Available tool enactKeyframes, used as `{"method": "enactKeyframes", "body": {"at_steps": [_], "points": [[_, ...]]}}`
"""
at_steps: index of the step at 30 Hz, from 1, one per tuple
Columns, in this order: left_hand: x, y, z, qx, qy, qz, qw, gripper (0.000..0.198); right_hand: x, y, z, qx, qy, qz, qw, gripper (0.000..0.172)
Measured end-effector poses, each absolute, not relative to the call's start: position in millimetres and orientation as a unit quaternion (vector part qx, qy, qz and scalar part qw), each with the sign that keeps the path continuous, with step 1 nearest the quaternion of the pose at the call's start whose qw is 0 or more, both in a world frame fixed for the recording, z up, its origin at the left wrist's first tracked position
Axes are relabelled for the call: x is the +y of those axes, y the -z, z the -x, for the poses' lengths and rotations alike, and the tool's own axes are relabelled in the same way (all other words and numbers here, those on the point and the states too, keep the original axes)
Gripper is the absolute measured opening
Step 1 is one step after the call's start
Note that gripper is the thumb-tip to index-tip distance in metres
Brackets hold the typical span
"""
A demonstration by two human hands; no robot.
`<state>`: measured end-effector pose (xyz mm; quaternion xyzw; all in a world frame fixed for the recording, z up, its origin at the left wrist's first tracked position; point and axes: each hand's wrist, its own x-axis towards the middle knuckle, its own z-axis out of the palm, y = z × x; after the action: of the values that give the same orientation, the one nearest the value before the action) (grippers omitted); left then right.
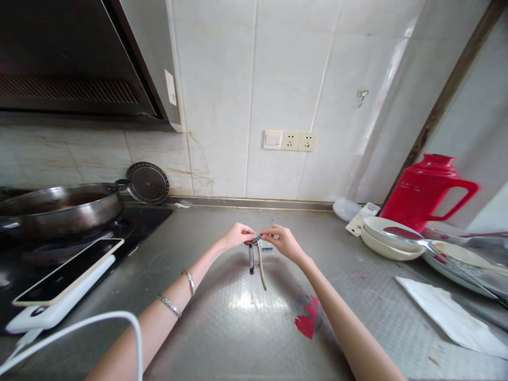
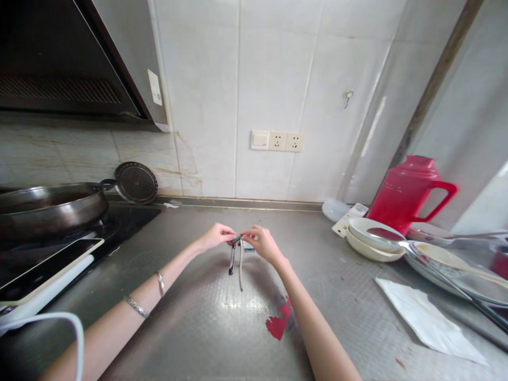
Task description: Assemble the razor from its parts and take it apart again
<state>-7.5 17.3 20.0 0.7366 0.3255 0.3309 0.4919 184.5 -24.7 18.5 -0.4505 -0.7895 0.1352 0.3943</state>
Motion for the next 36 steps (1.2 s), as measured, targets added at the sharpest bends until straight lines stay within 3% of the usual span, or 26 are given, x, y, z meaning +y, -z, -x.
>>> {"method": "enactKeyframes", "body": {"at_steps": [19,29,36], "points": [[31.4,-4.7,19.0,0.434,-0.352,-0.703,0.439,0.026,6.0,34.2,-229.8,-0.758,-0.13,0.522,0.369,0.03],[33.1,-3.9,19.5,0.438,-0.351,-0.701,0.44,0.026,6.6,34.6,-221.1,-0.747,-0.133,0.52,0.392,0.029],[34.4,-2.3,19.5,0.432,-0.354,-0.702,0.442,0.026,2.1,32.0,-220.4,-0.77,-0.101,0.544,0.318,0.027]]}}
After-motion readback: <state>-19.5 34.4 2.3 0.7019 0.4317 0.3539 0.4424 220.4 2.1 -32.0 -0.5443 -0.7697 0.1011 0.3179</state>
